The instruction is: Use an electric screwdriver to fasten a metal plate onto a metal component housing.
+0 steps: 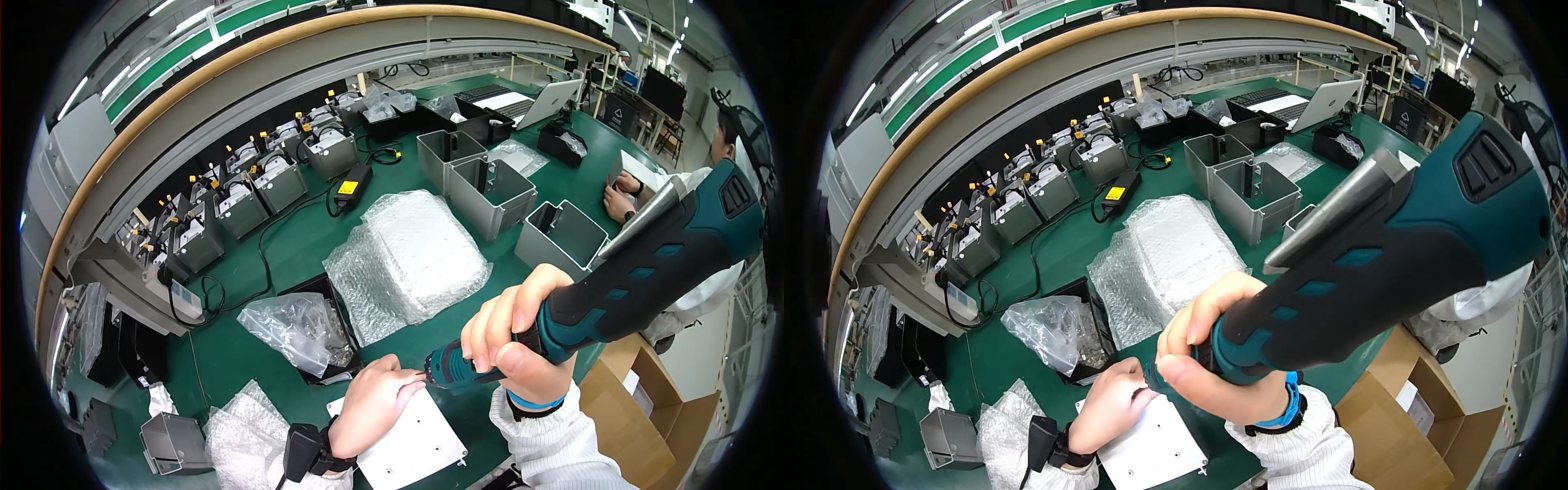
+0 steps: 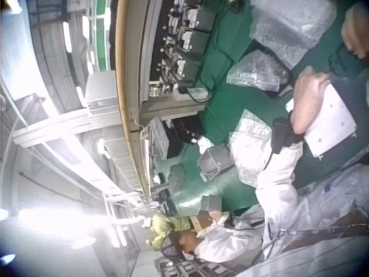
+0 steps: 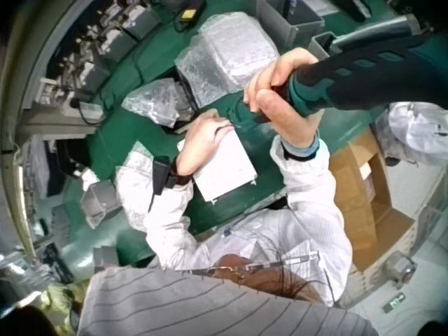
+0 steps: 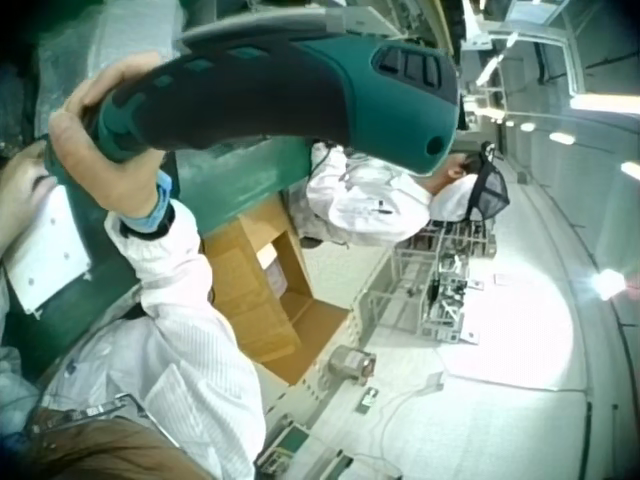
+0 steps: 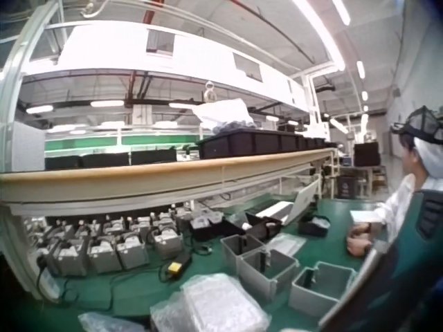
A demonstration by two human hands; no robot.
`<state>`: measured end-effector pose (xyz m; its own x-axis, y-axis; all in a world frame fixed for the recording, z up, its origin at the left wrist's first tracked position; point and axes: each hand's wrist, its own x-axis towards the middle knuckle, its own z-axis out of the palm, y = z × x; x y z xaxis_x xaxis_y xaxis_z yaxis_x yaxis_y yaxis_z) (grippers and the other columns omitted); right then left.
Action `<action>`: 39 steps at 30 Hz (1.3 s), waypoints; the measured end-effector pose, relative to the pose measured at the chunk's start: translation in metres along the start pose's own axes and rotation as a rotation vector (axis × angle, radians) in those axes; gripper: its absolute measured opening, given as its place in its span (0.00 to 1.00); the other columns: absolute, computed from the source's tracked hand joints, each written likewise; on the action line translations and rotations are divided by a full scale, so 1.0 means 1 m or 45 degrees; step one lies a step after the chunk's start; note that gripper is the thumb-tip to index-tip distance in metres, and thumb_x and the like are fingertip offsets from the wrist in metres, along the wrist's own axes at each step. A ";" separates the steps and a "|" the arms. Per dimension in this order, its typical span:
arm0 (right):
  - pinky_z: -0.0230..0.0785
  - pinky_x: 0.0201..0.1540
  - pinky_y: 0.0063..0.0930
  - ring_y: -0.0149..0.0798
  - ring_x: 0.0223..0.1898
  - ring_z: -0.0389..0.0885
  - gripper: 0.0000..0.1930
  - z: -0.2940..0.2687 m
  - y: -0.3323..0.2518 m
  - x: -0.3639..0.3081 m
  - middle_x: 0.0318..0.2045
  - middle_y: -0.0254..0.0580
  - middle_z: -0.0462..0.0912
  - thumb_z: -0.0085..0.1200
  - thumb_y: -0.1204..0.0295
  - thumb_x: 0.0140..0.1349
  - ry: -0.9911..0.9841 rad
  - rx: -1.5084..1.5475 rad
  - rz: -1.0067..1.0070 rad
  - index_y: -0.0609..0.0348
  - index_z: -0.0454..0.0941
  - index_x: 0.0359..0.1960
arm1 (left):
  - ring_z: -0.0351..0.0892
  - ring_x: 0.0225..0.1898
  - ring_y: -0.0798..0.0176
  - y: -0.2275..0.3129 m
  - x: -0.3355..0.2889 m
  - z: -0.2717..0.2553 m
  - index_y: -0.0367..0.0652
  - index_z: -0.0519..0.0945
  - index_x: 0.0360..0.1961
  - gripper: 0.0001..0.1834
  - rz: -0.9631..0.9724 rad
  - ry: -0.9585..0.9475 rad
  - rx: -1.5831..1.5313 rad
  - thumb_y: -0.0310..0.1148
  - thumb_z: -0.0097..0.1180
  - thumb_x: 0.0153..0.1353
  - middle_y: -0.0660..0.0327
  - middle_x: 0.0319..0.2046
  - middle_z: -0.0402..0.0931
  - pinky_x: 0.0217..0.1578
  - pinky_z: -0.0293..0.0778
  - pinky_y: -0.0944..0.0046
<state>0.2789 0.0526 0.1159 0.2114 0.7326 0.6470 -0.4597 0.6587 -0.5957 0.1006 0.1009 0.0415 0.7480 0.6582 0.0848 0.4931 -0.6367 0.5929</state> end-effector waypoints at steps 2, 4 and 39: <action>0.69 0.30 0.24 0.30 0.23 0.74 0.15 0.003 0.001 0.002 0.19 0.39 0.73 0.54 0.89 0.46 0.012 0.047 0.003 0.62 0.63 0.33 | 0.71 0.26 0.54 -0.002 0.001 0.000 0.41 0.82 0.31 0.09 -0.016 0.053 -0.080 0.32 0.59 0.50 0.56 0.21 0.67 0.28 0.66 0.58; 0.72 0.27 0.33 0.34 0.18 0.74 0.16 0.004 -0.002 0.003 0.15 0.39 0.72 0.57 0.82 0.45 0.008 -0.219 0.053 0.57 0.61 0.30 | 0.71 0.24 0.55 -0.003 0.002 -0.002 0.40 0.82 0.30 0.08 -0.025 0.106 -0.163 0.31 0.61 0.48 0.57 0.20 0.67 0.26 0.66 0.59; 0.70 0.34 0.25 0.31 0.27 0.78 0.14 0.013 0.036 0.003 0.26 0.42 0.80 0.60 0.74 0.44 -0.282 -0.584 0.260 0.66 0.74 0.33 | 0.75 0.24 0.48 0.000 -0.004 -0.005 0.33 0.73 0.26 0.05 0.016 0.232 -0.504 0.18 0.51 0.45 0.49 0.21 0.73 0.25 0.69 0.60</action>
<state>0.2521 0.0761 0.1026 -0.0523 0.8325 0.5516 -0.0385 0.5503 -0.8341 0.0956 0.1006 0.0454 0.6446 0.7342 0.2132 0.2494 -0.4656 0.8491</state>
